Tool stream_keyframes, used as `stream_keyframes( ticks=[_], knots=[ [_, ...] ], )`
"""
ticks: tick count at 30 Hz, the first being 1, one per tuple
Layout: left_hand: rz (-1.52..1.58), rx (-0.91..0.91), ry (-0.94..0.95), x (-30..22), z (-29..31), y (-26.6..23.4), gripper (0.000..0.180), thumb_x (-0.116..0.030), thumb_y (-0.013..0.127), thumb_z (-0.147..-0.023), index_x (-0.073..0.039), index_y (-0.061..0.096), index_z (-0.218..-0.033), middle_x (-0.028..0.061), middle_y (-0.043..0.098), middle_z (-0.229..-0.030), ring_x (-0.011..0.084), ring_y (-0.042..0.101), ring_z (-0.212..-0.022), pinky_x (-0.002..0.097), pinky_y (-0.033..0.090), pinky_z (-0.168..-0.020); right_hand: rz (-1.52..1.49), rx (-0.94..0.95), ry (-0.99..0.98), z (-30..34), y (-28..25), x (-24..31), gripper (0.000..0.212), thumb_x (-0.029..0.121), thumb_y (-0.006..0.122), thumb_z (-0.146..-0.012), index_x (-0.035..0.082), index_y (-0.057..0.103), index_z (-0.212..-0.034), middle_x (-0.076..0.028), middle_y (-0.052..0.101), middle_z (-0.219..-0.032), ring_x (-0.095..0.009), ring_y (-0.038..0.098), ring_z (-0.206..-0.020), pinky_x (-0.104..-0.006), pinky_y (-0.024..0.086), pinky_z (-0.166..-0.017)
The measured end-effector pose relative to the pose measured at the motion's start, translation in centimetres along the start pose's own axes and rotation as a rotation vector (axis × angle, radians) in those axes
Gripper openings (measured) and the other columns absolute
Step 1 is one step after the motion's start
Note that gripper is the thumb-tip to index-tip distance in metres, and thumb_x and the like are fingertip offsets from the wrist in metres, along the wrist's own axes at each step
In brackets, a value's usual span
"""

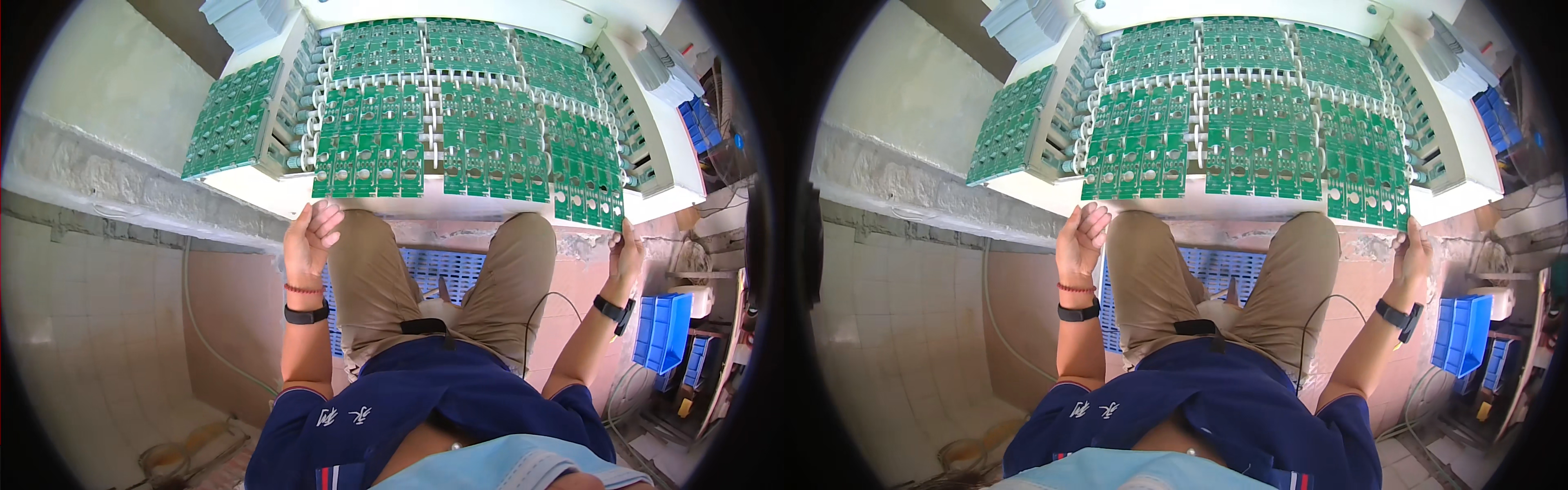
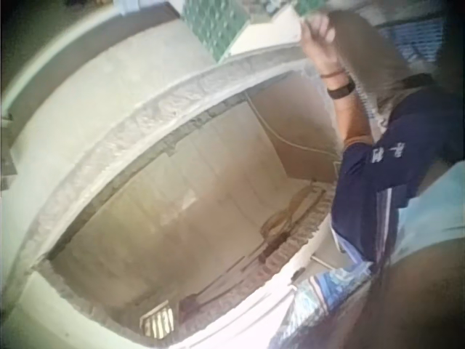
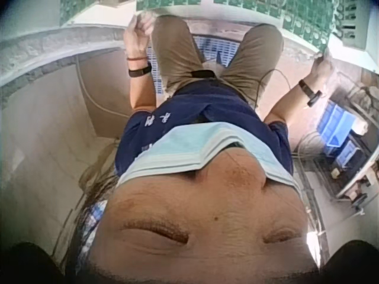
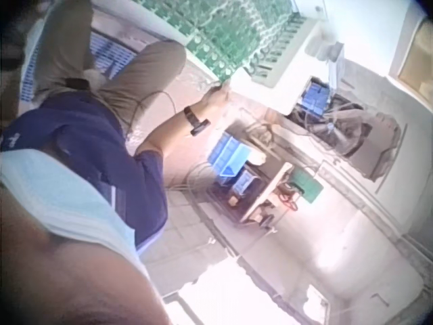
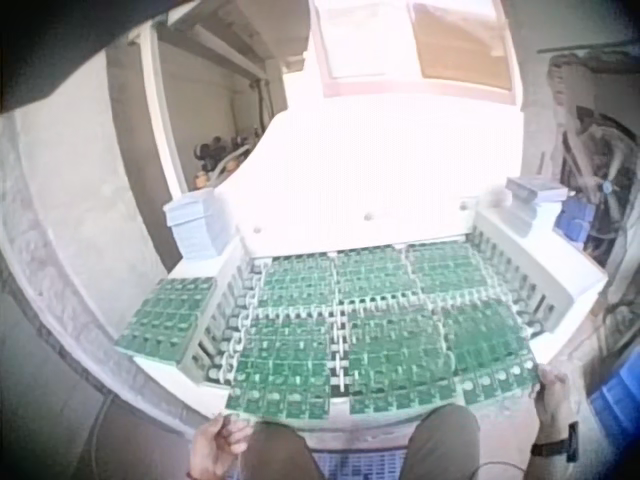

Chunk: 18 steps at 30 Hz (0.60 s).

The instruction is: Sorting and placing printed circuit boards (PCBs) into a specialized rack or machine.

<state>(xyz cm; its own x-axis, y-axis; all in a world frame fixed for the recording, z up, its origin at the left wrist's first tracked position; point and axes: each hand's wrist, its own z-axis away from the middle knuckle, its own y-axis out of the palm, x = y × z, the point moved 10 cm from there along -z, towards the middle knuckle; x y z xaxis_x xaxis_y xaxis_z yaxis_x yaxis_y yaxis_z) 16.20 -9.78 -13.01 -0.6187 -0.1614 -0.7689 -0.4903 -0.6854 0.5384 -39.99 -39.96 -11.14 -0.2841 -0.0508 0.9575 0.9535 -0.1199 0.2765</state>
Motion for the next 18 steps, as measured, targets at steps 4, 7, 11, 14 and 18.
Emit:
stream_keyframes(
  ticks=[4,7,11,14,18],
  knots=[
    [-0.005,-0.061,-0.012,0.6,0.9,-1.1,0.031,-0.025,0.048,-0.091,0.002,0.051,-0.106,0.0169,0.062,-0.098,0.0255,0.062,-0.088,0.0275,0.050,-0.058,-0.069,-0.042,0.001,-0.4,1.1,0.5,0.015,0.012,0.056,-0.087,-0.002,0.060,-0.089,-0.003,0.057,-0.069,-0.008,0.048,-0.054,-0.0195,0.039,-0.045],
    [-0.001,-0.073,-0.002,0.9,1.4,-2.0,0.031,-0.025,0.048,-0.091,0.002,0.052,-0.106,0.0158,0.061,-0.098,0.0244,0.062,-0.088,0.0274,0.049,-0.059,-0.087,-0.100,0.001,-1.0,-0.2,-0.7,0.020,0.018,0.056,-0.088,-0.001,0.060,-0.090,-0.004,0.058,-0.071,-0.009,0.049,-0.055,-0.0196,0.039,-0.046],
    [0.043,-0.093,0.003,1.4,1.9,-3.4,0.031,-0.025,0.052,-0.089,0.000,0.054,-0.106,0.0137,0.062,-0.100,0.0224,0.061,-0.088,0.0259,0.048,-0.060,-0.111,-0.060,0.052,0.2,0.2,-2.0,0.028,0.025,0.055,-0.089,-0.001,0.060,-0.095,-0.006,0.061,-0.073,-0.008,0.050,-0.055,-0.0196,0.042,-0.047],
    [0.043,-0.110,-0.004,1.7,2.2,-3.9,0.030,-0.025,0.052,-0.089,0.000,0.054,-0.105,0.0135,0.062,-0.099,0.0225,0.061,-0.088,0.0264,0.047,-0.060,-0.087,-0.007,0.069,2.1,1.7,-2.8,0.029,0.025,0.052,-0.090,-0.002,0.059,-0.097,-0.005,0.061,-0.071,-0.008,0.050,-0.054,-0.0194,0.041,-0.047],
    [0.058,-0.105,-0.006,2.0,2.4,-3.7,0.029,-0.024,0.051,-0.089,0.000,0.054,-0.105,0.0134,0.062,-0.098,0.0222,0.061,-0.087,0.0266,0.047,-0.060,-0.061,0.079,0.112,4.7,4.6,-4.8,0.028,0.024,0.052,-0.090,-0.002,0.061,-0.093,-0.003,0.060,-0.067,-0.008,0.050,-0.050,-0.0198,0.041,-0.045]
  ],
)
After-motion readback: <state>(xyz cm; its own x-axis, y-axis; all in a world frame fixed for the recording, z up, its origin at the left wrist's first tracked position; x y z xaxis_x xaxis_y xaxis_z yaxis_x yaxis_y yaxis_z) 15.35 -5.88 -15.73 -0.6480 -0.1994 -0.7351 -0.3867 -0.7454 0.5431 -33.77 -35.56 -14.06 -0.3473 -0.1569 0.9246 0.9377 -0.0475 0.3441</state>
